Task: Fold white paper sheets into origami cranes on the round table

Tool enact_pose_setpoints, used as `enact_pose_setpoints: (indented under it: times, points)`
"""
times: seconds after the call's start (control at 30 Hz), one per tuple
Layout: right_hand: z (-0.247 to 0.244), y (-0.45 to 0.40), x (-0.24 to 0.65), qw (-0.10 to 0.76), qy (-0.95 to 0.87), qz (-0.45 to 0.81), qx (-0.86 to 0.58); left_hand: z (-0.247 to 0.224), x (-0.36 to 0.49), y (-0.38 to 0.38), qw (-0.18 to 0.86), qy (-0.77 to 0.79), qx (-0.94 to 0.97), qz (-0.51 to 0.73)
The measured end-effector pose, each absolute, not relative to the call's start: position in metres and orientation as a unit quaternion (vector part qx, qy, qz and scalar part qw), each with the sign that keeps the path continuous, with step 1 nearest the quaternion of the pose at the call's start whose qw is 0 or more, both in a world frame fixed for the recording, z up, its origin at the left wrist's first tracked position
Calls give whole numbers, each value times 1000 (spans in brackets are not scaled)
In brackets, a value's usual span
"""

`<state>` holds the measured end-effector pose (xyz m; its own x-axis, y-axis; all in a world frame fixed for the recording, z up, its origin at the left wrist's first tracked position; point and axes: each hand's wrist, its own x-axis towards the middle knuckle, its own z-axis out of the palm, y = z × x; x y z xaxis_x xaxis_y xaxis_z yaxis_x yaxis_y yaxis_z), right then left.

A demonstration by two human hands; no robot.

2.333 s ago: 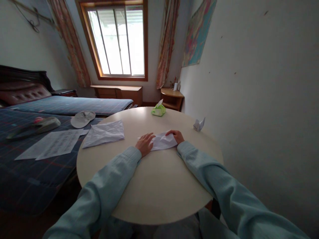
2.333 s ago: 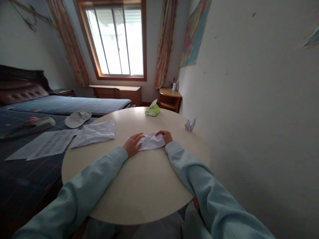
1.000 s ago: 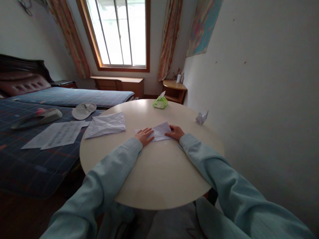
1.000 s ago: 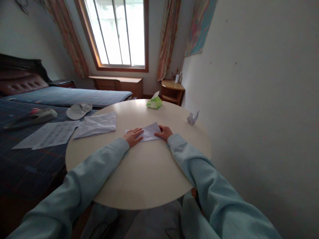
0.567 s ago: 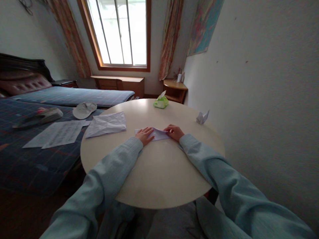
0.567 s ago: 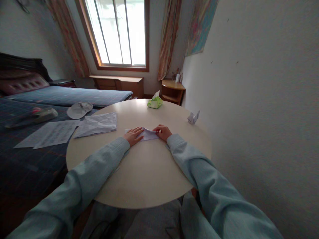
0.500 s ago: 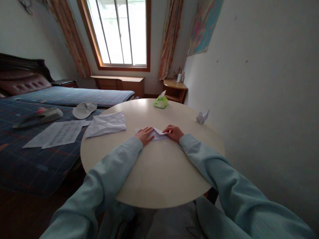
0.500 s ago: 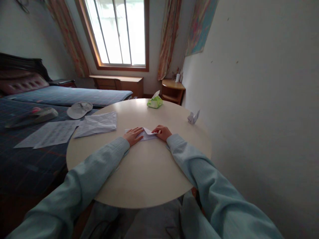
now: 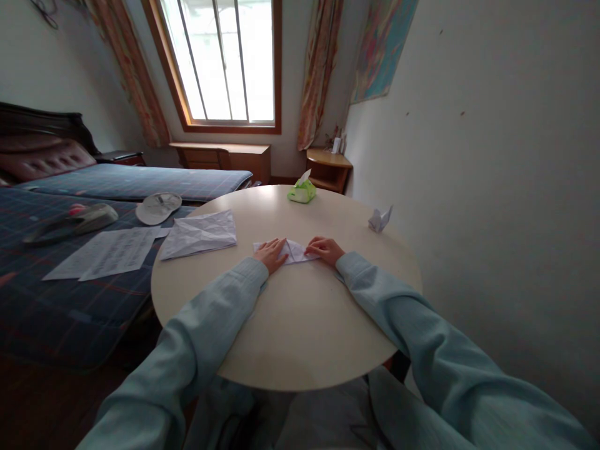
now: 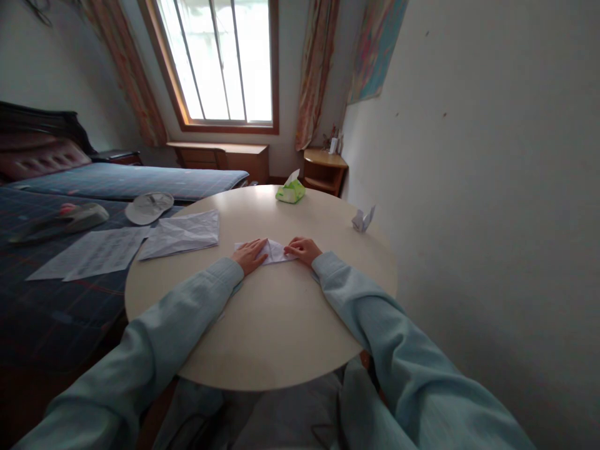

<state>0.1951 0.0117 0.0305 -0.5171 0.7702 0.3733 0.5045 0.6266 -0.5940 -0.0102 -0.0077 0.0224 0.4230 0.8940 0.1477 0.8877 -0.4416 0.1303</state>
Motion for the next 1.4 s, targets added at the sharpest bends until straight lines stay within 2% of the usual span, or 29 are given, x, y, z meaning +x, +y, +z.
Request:
enact_pose_setpoints:
  times: [0.33,0.5,0.67,1.4]
  points:
    - [26,13,181,309,-859,104,-395,26,2,-15,-53,536,832,135]
    - [24,13,182,328,-865,100,-366,22,-1,-12,-32,488,864,123]
    - [22,14,183,310,-887,137,-313,23,-1,-11,9,484,870,94]
    - [25,11,182,305,-878,161,-332,26,-1,-14,4,488,867,106]
